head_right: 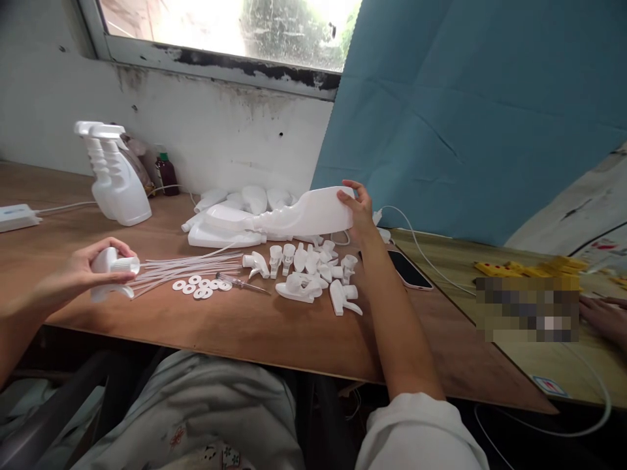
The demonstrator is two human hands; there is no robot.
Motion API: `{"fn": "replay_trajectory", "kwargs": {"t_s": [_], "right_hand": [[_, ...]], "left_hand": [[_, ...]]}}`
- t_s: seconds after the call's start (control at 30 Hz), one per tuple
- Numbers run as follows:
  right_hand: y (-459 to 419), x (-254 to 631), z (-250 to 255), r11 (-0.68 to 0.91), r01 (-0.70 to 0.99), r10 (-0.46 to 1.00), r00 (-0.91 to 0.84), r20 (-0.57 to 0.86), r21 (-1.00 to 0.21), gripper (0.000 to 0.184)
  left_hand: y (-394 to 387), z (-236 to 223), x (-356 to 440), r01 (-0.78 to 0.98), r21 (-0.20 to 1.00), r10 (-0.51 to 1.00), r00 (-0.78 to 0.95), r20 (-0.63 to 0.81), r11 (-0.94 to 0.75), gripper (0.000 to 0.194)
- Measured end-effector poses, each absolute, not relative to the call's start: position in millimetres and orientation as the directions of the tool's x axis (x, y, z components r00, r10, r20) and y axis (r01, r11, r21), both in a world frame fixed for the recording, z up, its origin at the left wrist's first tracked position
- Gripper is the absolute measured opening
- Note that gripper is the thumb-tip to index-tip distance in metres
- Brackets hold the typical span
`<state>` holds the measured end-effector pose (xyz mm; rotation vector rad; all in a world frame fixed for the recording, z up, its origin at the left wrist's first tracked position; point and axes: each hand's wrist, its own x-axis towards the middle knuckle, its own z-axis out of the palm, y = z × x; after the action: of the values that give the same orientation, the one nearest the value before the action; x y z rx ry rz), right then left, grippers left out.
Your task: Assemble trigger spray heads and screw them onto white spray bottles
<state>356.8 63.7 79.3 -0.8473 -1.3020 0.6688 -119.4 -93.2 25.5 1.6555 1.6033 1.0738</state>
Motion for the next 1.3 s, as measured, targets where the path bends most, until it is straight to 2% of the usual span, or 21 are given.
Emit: {"fn": "replay_trajectory", "kwargs": {"t_s": [0.3,0.47,0.6,0.83,1.17,1.3], "right_hand": [[48.5,336.1,82.0,0.483,0.22,0.867,0.015,0.498,-0.847,0.052],[33.6,327.7,93.0,0.518,0.268,0.848,-0.031,0.53,-0.813,0.054],[31.5,341.5,100.4,0.544,0.235,0.823,0.039,0.567,-0.806,0.049],[45.9,359.1,87.5,0.456,0.089,0.873,0.151,0.465,-0.885,0.044],[50.5,349.8,82.3,0.447,0.149,0.886,0.063,0.459,-0.882,0.049],[47.8,338.6,80.1,0.43,0.119,0.899,0.032,0.436,-0.895,0.05]], "left_hand": [[-90.3,20.4,-120.4,0.406,0.906,0.989,-0.026,0.146,-0.123,0.045],[-88.2,17.9,-122.2,0.298,0.949,0.994,-0.002,0.109,-0.103,0.052],[-90.8,23.4,-124.6,0.215,0.973,0.993,-0.068,0.098,-0.081,0.053],[-92.3,27.8,-135.2,0.187,0.981,0.986,-0.144,0.084,-0.056,0.052],[-90.1,23.1,-132.3,0.188,0.981,0.993,-0.1,0.068,-0.048,0.051],[-86.4,16.3,-129.9,0.165,0.985,0.996,-0.059,0.071,-0.06,0.048]]}}
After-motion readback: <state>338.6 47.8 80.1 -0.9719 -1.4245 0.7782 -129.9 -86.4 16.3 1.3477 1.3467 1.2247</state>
